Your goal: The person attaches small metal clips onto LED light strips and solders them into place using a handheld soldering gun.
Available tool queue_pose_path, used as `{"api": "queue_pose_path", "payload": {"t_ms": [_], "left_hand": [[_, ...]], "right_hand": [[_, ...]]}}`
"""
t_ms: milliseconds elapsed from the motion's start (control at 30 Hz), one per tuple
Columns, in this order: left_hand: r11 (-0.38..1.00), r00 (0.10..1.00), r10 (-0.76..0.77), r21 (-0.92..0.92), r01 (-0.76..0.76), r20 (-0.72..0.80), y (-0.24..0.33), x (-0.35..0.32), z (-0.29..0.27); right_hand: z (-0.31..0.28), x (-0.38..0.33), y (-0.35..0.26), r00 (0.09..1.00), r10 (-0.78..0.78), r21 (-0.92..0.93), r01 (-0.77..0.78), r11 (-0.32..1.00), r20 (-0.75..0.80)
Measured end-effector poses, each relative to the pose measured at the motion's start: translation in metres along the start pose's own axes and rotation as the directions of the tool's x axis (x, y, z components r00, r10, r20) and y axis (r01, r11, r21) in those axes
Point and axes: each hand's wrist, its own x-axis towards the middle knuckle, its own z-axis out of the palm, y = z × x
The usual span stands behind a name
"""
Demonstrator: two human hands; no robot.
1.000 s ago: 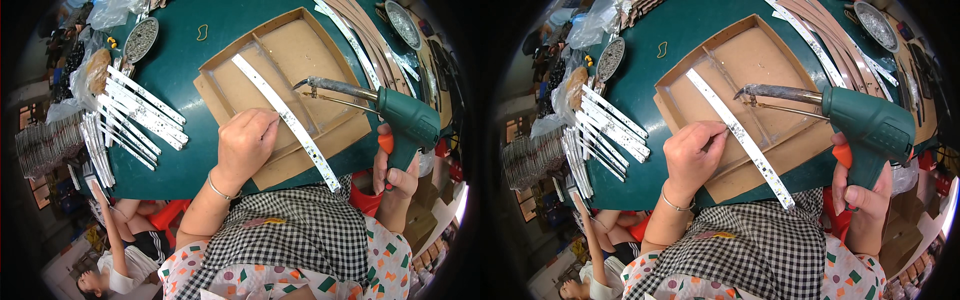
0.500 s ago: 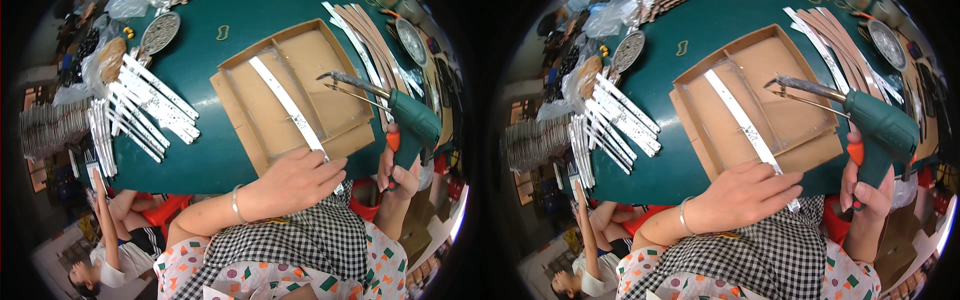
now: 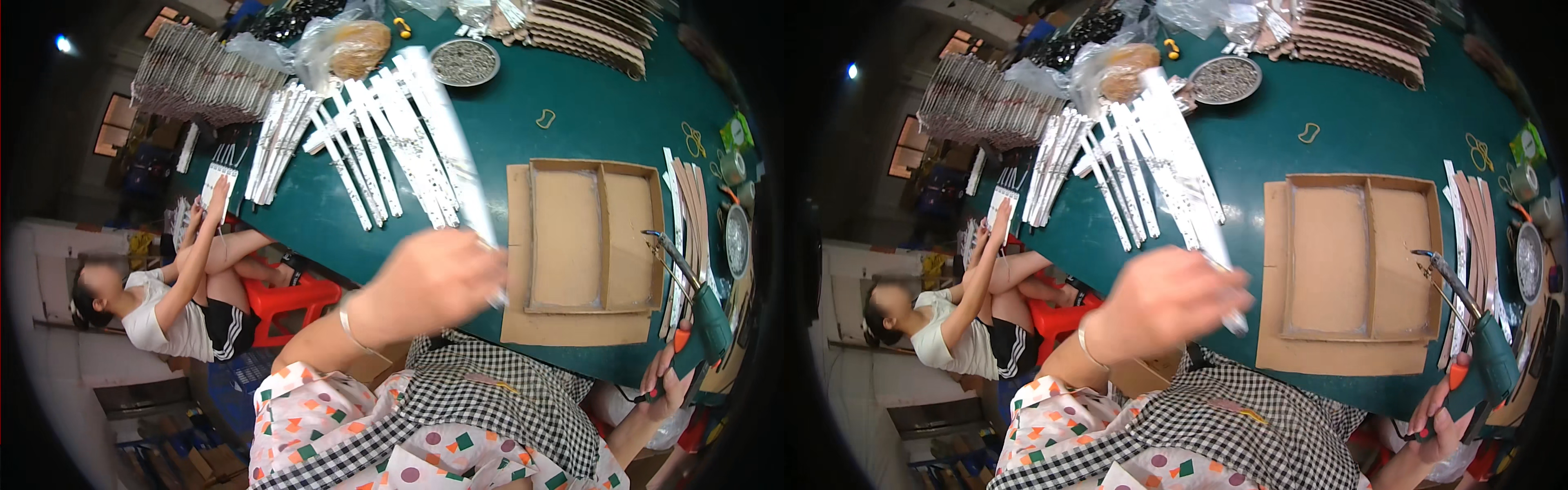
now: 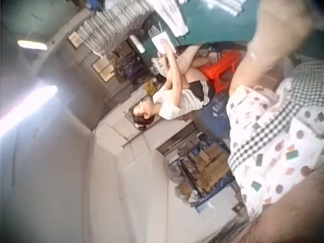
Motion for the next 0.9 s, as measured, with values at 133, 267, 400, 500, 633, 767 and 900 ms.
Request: {"api": "queue_pose_path", "payload": {"t_ms": [133, 267, 400, 500, 633, 767, 900], "left_hand": [[0.921, 0.954, -0.285, 0.249, 0.3, -0.097, -0.062, -0.07, -0.03], [0.875, 0.909, -0.401, 0.248, 0.416, -0.112, -0.107, -0.144, -0.026], [0.866, 0.883, -0.46, 0.171, 0.469, -0.092, -0.117, -0.162, -0.016], [0.845, 0.859, -0.505, 0.156, 0.512, -0.082, -0.117, -0.167, -0.012], [0.854, 0.859, -0.5, 0.106, 0.51, -0.109, -0.118, -0.17, -0.012], [0.849, 0.853, -0.513, 0.09, 0.521, -0.102, -0.118, -0.168, -0.012], [0.859, 0.834, -0.478, 0.053, 0.51, -0.276, -0.116, -0.138, -0.014]], "right_hand": [[0.007, 0.004, 0.007, 1.0, 0.01, 0.002, -0.01, 1.0, 0.015], [0.02, 0.01, 0.007, 0.997, 0.067, -0.027, -0.068, 0.997, -0.049], [0.022, 0.004, 0.005, 1.0, 0.012, -0.048, -0.012, 0.999, -0.01], [0.024, 0.005, 0.007, 1.0, 0.023, -0.073, -0.024, 0.997, -0.007], [0.024, 0.004, 0.009, 0.999, 0.031, -0.077, -0.033, 0.996, -0.03], [0.019, 0.004, 0.007, 0.999, 0.02, -0.098, -0.025, 0.995, -0.05], [0.019, 0.002, 0.002, 0.997, 0.001, -0.106, -0.01, 0.994, -0.081]]}}
